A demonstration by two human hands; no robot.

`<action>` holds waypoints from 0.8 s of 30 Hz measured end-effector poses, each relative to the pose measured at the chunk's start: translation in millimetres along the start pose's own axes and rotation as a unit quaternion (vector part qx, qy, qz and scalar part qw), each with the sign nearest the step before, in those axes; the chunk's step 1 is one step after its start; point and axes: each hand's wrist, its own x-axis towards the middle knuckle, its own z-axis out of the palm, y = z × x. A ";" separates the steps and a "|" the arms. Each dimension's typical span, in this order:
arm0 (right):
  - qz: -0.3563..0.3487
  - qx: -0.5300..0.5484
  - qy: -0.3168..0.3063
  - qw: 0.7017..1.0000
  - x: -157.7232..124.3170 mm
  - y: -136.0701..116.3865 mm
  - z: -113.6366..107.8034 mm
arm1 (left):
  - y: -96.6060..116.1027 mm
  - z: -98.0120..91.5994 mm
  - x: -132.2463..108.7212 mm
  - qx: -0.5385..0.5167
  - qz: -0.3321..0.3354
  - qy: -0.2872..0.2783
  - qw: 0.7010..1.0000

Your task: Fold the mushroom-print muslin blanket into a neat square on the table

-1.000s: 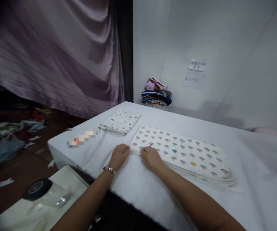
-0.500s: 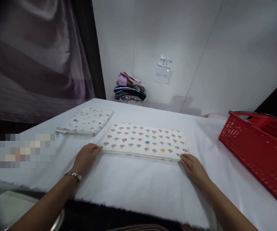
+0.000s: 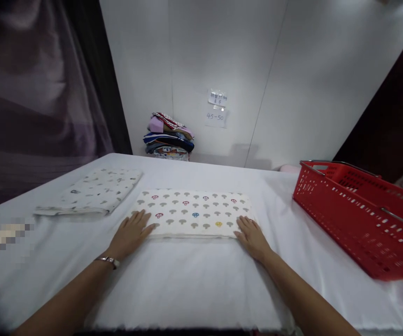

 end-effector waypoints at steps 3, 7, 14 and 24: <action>0.016 0.027 -0.021 0.999 3.3 0.6 -5.4 | -1.4 -3.4 1.6 -0.030 -0.017 -0.022 0.999; 0.013 0.055 -0.023 0.998 36.7 -17.4 -21.1 | -2.1 -21.3 12.9 -0.083 -0.063 -0.067 0.992; -0.009 0.068 -0.040 0.997 114.1 -107.6 -19.0 | -17.9 -29.3 25.6 -0.054 -0.203 -0.008 0.978; -0.028 0.018 -0.060 0.998 146.0 -150.8 30.4 | -44.5 -29.1 42.3 -0.141 -0.255 -0.064 0.955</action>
